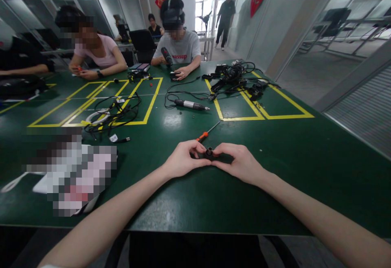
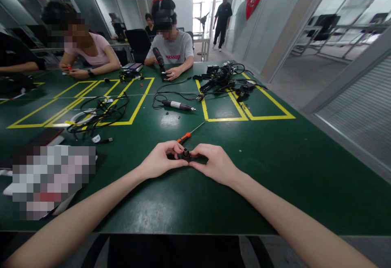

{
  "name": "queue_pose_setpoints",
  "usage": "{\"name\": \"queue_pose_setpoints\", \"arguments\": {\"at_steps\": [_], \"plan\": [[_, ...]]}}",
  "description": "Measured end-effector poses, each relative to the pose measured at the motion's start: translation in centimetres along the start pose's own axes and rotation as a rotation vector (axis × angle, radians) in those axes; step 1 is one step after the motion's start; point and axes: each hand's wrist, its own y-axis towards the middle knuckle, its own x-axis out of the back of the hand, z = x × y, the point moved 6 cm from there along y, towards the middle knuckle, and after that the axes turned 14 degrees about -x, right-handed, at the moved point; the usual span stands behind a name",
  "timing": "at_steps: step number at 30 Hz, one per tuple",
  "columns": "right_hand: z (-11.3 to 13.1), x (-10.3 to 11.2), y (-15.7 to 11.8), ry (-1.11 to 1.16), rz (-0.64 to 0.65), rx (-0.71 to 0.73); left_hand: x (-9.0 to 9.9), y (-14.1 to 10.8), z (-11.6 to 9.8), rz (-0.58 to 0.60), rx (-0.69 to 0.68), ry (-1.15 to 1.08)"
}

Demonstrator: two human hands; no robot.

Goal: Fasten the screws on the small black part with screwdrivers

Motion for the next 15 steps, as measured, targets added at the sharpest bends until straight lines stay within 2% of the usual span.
{"name": "queue_pose_setpoints", "arguments": {"at_steps": [6,12,15], "plan": [[0.17,0.10,-0.23,0.002,-0.052,0.002,-0.34,-0.12,0.24,-0.060,0.015,-0.024],[0.02,-0.01,-0.41,-0.023,-0.081,0.035,-0.94,-0.22,0.46,-0.043,0.091,-0.199],[0.03,-0.03,-0.57,-0.064,-0.107,0.068,-1.02,-0.25,0.87,-0.045,0.140,-0.219]]}}
